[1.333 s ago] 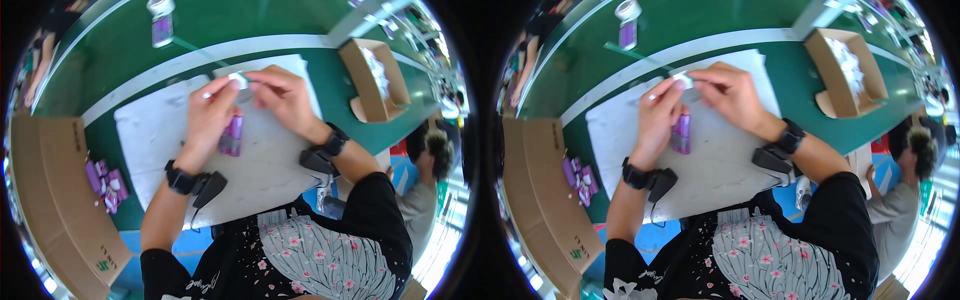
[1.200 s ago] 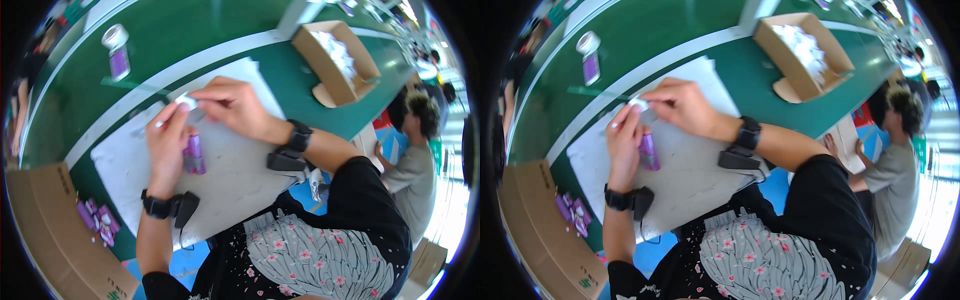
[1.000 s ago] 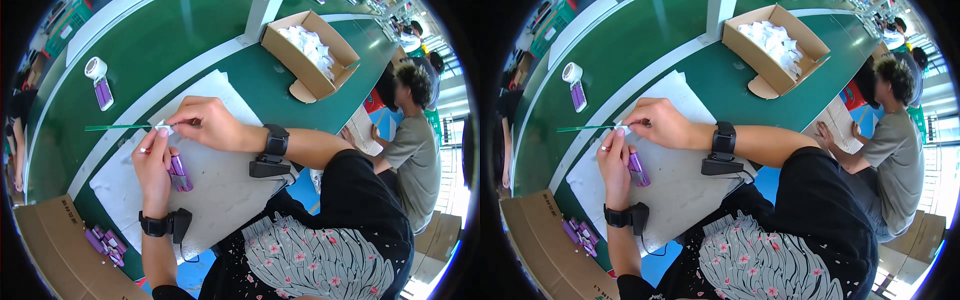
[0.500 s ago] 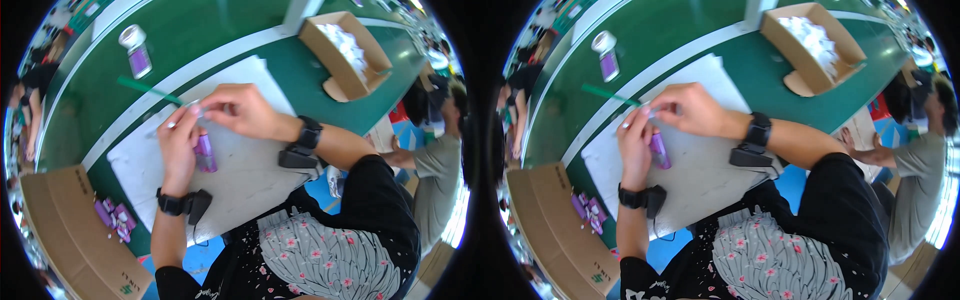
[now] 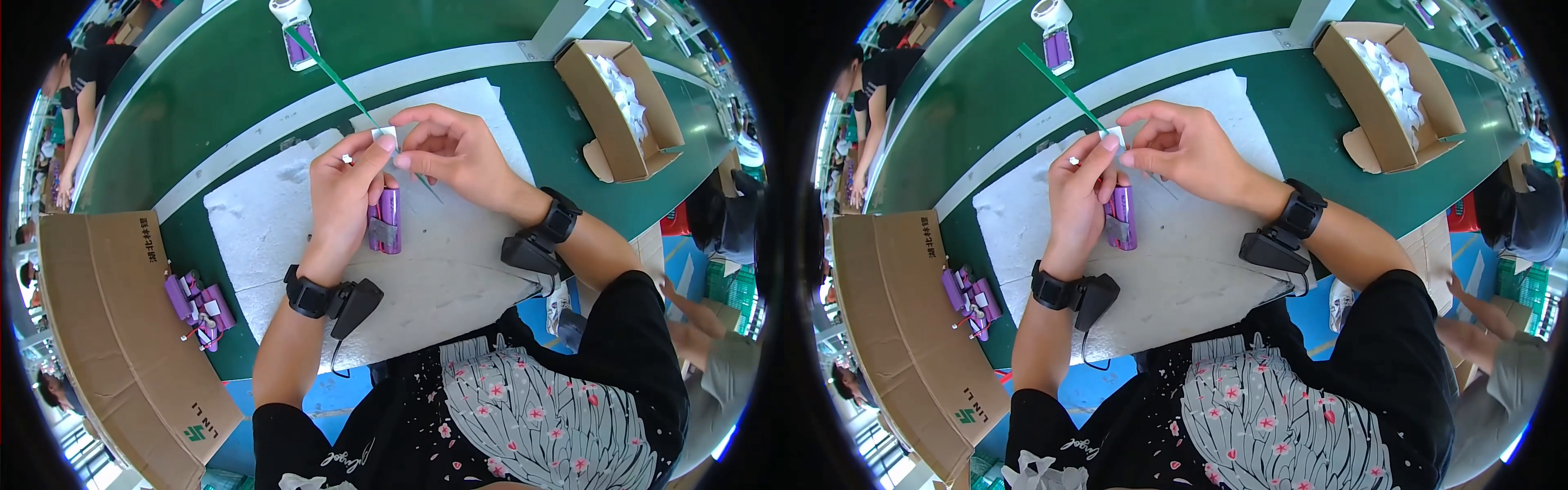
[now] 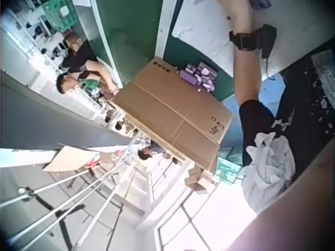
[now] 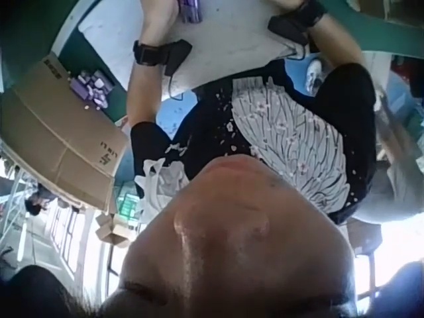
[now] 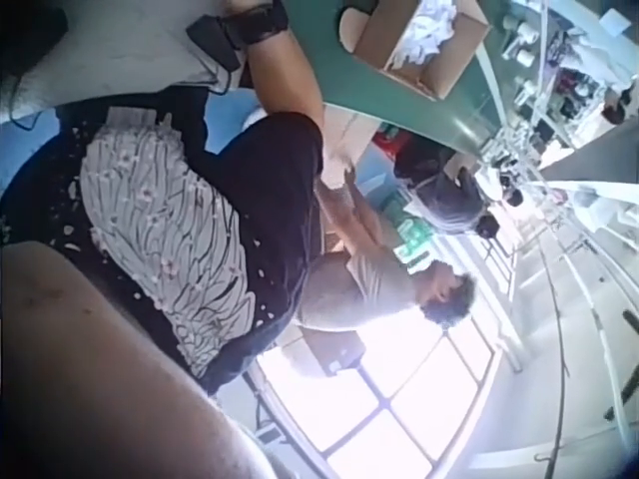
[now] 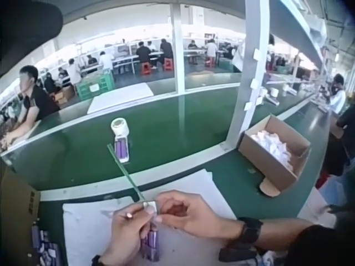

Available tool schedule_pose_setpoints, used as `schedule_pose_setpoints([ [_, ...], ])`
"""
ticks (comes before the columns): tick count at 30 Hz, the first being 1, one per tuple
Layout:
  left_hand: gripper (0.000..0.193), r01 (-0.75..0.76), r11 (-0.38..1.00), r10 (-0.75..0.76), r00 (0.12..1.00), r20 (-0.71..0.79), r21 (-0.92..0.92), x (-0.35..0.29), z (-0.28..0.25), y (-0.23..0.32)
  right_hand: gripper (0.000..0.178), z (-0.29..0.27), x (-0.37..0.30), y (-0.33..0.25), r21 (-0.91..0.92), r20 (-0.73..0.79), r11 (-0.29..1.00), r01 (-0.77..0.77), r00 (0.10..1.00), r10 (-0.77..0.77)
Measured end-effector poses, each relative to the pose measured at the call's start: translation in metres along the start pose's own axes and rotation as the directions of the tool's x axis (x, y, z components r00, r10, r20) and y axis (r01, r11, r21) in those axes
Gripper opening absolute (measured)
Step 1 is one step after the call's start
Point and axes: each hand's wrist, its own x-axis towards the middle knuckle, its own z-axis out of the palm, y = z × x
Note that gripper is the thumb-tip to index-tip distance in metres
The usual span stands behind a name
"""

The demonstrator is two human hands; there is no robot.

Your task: The person picks up a green strip and a white sticker, then wraps the sticker around the strip before placing it on the table.

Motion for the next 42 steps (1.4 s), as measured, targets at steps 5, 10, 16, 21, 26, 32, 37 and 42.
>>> schedule_pose_setpoints([
  [5, 0.028, -0.002, 1.0, 0.002, 1.0, 0.011, -0.012, 0.0001, 0.0009, 0.001, 0.035, -0.0002, 0.0008, 0.0001, 0.03, 0.01, 0.999, -0.016, 1.0, 0.016],
  [10, 0.028, 0.005, 1.0, -0.005, 1.0, 0.025, -0.004, 0.0001, -0.0002, 0.0007, 0.035, 0.0003, 0.0007, 0.0014, 0.022, 0.009, 1.0, 0.013, 1.0, -0.013],
  [16, 0.029, 0.003, 1.0, -0.003, 0.999, 0.044, 0.002, 0.0, -0.0007, 0.0008, 0.035, 0.0002, 0.0011, 0.0009, 0.022, -0.006, 1.0, 0.005, 1.0, -0.004],
  [21, 0.029, 0.0, 1.0, 0.0, 0.999, 0.047, 0.003, 0.0003, 0.0001, 0.0012, 0.034, -0.0002, 0.0017, 0.0011, 0.029, -0.006, 0.999, 0.014, 1.0, -0.014],
  [26, 0.029, -0.004, 1.0, 0.004, 0.999, 0.051, -0.002, 0.0003, -0.0006, 0.0003, 0.034, -0.0002, 0.0019, 0.0004, 0.022, -0.005, 1.0, 0.02, 1.0, -0.02],
  [32, 0.029, -0.001, 1.0, 0.001, 0.999, 0.047, -0.001, 0.0002, -0.0005, 0.0004, 0.034, -0.0001, 0.0014, -0.0004, 0.019, -0.001, 1.0, 0.004, 1.0, -0.003],
  [37, 0.029, -0.001, 1.0, 0.001, 0.999, 0.044, -0.004, 0.0004, -0.0004, 0.0007, 0.035, -0.0004, 0.0014, -0.0005, 0.014, -0.003, 1.0, 0.006, 1.0, -0.006],
  [42, 0.028, -0.001, 1.0, 0.002, 0.999, 0.047, -0.006, 0.0006, -0.0009, 0.0005, 0.035, -0.0003, 0.0014, -0.0002, 0.02, 0.001, 1.0, 0.005, 1.0, -0.005],
])
